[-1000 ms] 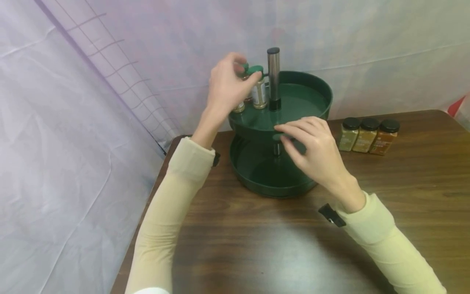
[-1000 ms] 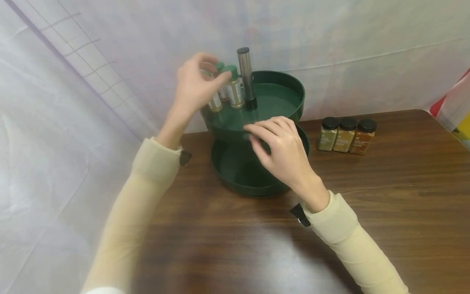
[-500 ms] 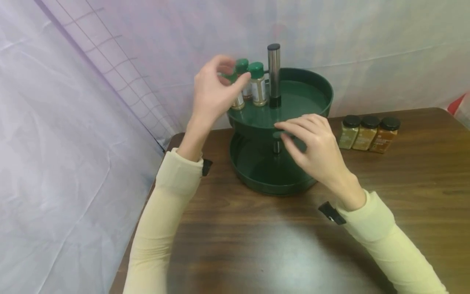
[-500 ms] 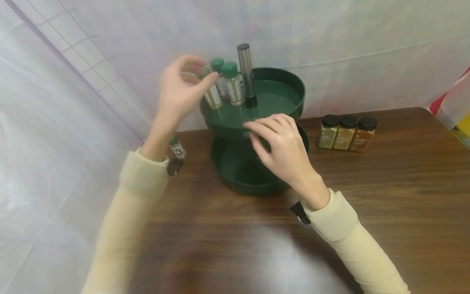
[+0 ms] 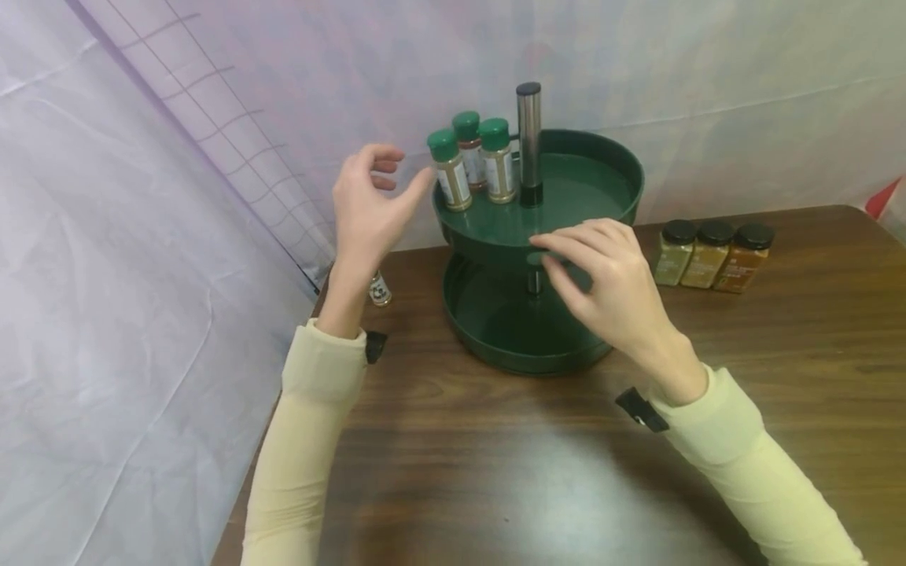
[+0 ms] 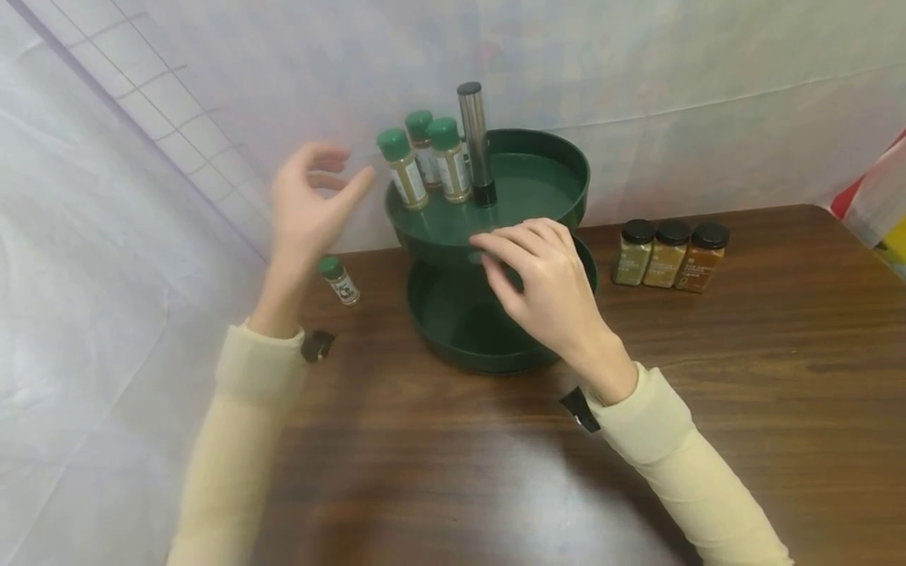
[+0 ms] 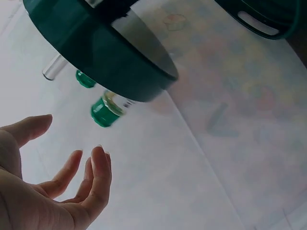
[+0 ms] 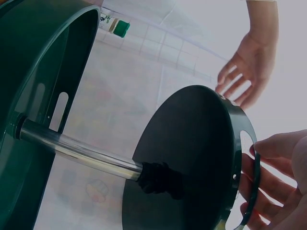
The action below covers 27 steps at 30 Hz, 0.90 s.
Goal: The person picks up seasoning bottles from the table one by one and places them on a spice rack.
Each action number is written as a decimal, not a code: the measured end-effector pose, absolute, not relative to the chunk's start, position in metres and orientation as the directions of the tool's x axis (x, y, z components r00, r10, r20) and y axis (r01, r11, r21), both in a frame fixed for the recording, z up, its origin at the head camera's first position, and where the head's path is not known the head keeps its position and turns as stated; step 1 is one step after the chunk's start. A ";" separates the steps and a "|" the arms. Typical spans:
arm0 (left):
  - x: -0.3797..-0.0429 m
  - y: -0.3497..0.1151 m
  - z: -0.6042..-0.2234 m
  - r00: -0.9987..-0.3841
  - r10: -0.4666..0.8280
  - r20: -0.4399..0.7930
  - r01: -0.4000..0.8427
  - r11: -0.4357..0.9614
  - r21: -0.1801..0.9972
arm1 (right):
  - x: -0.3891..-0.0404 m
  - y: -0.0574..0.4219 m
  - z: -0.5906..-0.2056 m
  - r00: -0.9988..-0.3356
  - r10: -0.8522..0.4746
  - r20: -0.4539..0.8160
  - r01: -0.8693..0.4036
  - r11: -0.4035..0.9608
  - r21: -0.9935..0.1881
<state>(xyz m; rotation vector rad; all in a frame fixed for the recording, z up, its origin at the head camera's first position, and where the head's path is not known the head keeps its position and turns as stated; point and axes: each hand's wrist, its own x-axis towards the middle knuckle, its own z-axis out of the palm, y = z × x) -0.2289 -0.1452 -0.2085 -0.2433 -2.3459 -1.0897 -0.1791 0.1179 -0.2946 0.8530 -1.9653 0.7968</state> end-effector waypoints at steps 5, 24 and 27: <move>-0.231 -0.158 -0.219 -0.842 -0.108 0.528 0.328 0.674 0.662 | -0.179 0.118 -0.296 -0.429 -0.267 0.863 -0.792 0.570 -0.218; -0.251 -0.208 -0.275 -0.896 -0.246 0.368 0.094 0.707 0.701 | -0.178 0.119 -0.296 -0.435 -0.270 0.859 -0.789 0.575 -0.219; -0.253 -0.213 -0.283 -0.895 -0.253 0.366 0.087 0.707 0.702 | -0.178 0.119 -0.296 -0.435 -0.270 0.859 -0.790 0.572 -0.220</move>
